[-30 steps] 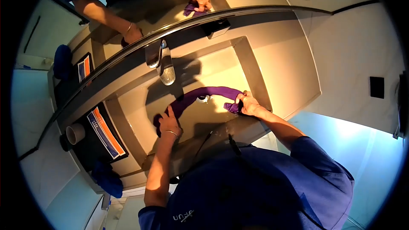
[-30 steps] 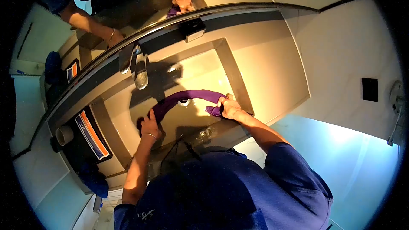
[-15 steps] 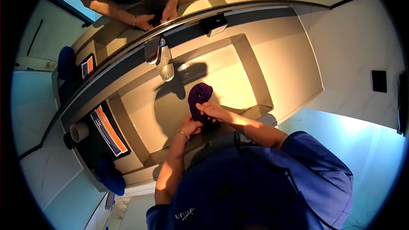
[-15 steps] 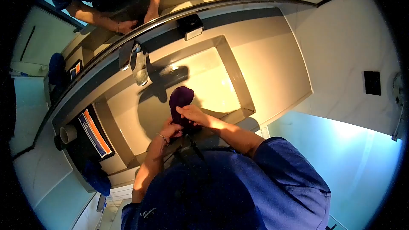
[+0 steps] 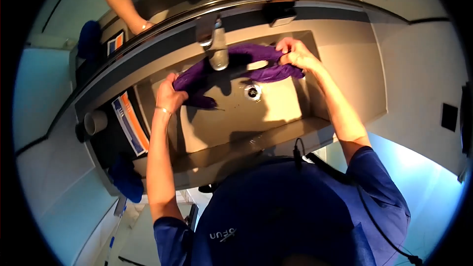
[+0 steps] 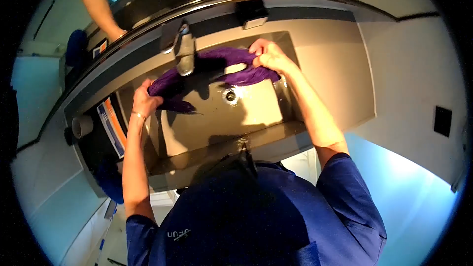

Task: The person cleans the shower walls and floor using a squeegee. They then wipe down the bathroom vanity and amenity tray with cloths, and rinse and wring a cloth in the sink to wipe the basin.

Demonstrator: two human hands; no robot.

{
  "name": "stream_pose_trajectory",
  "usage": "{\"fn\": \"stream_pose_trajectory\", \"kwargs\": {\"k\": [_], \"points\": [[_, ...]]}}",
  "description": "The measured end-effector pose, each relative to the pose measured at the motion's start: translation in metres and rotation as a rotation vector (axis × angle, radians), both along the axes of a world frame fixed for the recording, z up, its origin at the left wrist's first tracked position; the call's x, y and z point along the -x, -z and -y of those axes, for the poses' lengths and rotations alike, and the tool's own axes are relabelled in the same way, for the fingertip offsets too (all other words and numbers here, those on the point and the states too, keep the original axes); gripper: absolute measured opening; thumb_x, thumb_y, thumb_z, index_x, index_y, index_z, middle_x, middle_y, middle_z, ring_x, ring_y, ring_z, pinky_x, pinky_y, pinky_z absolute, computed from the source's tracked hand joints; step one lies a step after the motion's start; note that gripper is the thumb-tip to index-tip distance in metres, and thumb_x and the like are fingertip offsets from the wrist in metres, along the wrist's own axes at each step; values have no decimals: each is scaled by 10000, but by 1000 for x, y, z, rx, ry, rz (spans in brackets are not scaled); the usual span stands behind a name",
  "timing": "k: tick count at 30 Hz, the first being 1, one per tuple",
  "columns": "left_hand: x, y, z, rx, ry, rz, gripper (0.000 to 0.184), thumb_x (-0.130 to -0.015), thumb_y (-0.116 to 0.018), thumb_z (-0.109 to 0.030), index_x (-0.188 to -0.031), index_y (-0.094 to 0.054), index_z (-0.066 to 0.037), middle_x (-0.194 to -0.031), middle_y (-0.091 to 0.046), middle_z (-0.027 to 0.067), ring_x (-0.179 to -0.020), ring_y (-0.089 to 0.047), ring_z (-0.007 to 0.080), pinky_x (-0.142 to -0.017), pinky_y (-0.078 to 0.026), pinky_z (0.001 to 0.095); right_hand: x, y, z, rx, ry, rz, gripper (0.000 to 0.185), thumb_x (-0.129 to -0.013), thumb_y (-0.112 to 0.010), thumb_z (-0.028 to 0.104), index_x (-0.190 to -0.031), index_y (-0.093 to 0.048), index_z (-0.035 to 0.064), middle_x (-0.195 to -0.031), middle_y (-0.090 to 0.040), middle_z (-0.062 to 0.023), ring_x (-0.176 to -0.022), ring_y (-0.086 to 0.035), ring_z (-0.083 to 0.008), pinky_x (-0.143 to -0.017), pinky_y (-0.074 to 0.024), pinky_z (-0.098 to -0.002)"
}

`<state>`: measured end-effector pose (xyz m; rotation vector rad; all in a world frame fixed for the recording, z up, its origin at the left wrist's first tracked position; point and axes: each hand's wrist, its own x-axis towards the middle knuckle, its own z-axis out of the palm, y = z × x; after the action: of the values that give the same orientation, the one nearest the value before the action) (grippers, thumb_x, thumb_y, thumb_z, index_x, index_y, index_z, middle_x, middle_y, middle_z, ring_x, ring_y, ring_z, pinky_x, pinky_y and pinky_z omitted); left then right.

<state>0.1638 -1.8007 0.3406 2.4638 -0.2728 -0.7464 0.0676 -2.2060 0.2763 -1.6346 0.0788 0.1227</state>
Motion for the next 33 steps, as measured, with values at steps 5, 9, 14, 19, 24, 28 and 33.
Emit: {"fn": "stream_pose_trajectory", "kwargs": {"k": [5, 9, 14, 19, 24, 28, 33], "points": [[0, 95, -67, -688, 330, 509, 355, -749, -563, -58, -1091, -497, -130, -1000, -545, 144, -825, -608, 338, -683, -528, 400, -22, 32, -49, 1106, -87, -256, 435, -712, -618, 126, -1130, -588, 246, -1148, -521, -68, -1089, -507, -278, -904, -415, -448], [62, 145, -90, -818, 306, 372, 179, -869, -468, -151, -1029, -505, -80, -992, -520, 125, -844, -600, 316, -702, -532, 389, -20, 35, -94, 1132, -150, -285, 459, -718, -652, 158, -1157, -577, 268, -1122, -496, -62, -1122, -467, -264, -930, -350, -523], [101, 177, -104, -887, 202, -187, 372, -860, -511, -244, -1146, -484, -8, -1194, -534, 174, -1079, -548, 286, -853, -483, 343, -15, 38, -113, 1106, -280, -154, 406, -732, -636, 152, -1122, -588, 255, -1054, -525, -66, -1076, -501, -257, -863, -408, -478], [124, 123, -82, -1036, 561, -523, 368, -772, -587, -177, -1131, -598, -98, -1225, -550, 107, -1093, -565, 232, -875, -480, 365, -6, 43, -122, 1091, -330, -33, 328, -738, -648, 160, -1054, -630, 243, -982, -551, -39, -1021, -520, -240, -806, -407, -453], [128, 120, -93, -891, 488, -499, 318, -733, -584, -138, -1041, -655, -104, -1132, -610, 100, -1045, -593, 263, -816, -515, 380, -6, 46, -127, 1086, -359, -51, 346, -732, -660, 161, -1060, -630, 268, -1002, -551, -6, -1033, -509, -209, -828, -378, -457], [133, 128, -76, -773, 617, -489, 260, -712, -570, -124, -930, -673, -27, -989, -658, 151, -947, -634, 279, -763, -516, 368, -7, 41, -100, 1102, -342, -57, 341, -741, -666, 169, -1051, -627, 304, -984, -542, 10, -1054, -497, -196, -861, -353, -493], [147, 131, 28, -472, 504, -511, 291, -745, -597, -184, -979, -648, -19, -1030, -623, 205, -968, -613, 328, -778, -504, 414, 26, 34, -49, 1118, -182, -87, 322, -791, -637, 167, -1087, -597, 286, -1001, -543, -71, -981, -544, -269, -850, -461, -392]]}}
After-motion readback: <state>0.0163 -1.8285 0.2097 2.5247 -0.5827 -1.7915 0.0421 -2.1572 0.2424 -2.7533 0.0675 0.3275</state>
